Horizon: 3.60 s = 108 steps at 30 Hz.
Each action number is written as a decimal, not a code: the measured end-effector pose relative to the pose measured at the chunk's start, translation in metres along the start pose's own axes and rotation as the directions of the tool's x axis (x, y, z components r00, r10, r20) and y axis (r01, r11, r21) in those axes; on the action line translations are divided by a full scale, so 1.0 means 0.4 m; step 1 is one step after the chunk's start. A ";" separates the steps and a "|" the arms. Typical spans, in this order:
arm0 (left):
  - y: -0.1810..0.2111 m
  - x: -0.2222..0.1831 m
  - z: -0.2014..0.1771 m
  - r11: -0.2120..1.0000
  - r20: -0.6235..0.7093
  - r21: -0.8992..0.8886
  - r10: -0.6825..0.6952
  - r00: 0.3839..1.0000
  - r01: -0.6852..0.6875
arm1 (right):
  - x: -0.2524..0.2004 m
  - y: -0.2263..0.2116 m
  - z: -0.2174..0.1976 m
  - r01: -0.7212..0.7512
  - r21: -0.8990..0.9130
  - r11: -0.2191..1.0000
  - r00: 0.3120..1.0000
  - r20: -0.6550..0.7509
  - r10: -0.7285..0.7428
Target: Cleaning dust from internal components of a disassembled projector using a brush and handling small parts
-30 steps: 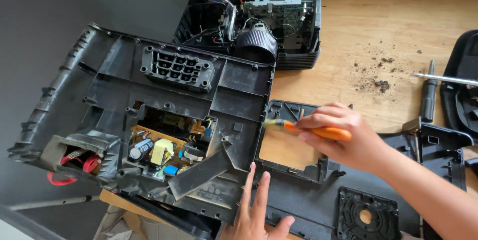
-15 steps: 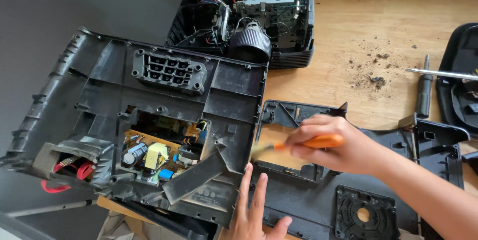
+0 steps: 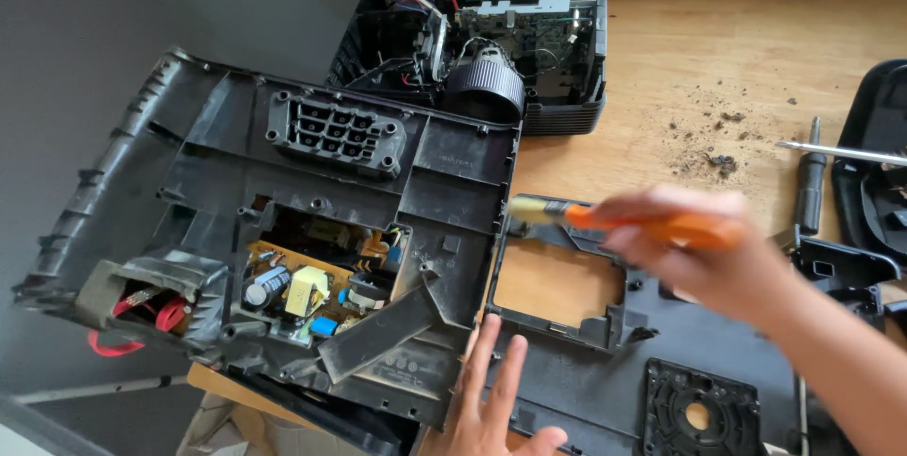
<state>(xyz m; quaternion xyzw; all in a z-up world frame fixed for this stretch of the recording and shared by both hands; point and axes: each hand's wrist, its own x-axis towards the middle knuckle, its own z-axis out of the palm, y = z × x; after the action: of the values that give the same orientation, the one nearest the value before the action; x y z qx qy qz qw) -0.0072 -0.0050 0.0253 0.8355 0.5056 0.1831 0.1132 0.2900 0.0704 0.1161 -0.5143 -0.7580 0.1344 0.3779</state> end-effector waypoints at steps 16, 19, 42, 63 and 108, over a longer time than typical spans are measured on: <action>-0.036 -0.015 0.019 0.883 0.149 -0.470 0.071 0.986 0.007 | 0.193 -0.154 0.038 -0.588 -0.129 0.799 0.740 0.313 0.595; -0.028 -0.014 -0.023 0.853 0.403 -0.461 -0.044 0.914 0.245 | 0.193 -0.089 0.092 -0.256 -0.284 0.924 0.935 0.170 0.311; -0.053 -0.031 0.043 0.746 0.128 -0.665 0.133 0.983 -0.015 | 0.231 -0.083 0.000 -0.532 0.026 0.846 0.833 0.198 0.518; -0.052 -0.018 0.007 0.972 0.035 -0.160 0.182 0.983 -0.174 | 0.237 -0.095 -0.022 -0.440 -0.396 0.806 0.810 0.212 0.547; -0.043 -0.001 0.000 0.940 -0.182 -0.036 0.329 0.927 -0.340 | 0.292 -0.042 -0.027 -0.319 -0.205 0.925 0.857 0.355 0.374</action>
<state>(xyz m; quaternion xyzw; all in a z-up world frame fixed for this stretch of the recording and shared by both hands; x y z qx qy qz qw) -0.0213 0.0026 0.0186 0.8862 0.3572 0.2883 0.0636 0.2647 0.1641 0.1840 -0.6308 -0.7197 0.2462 0.1532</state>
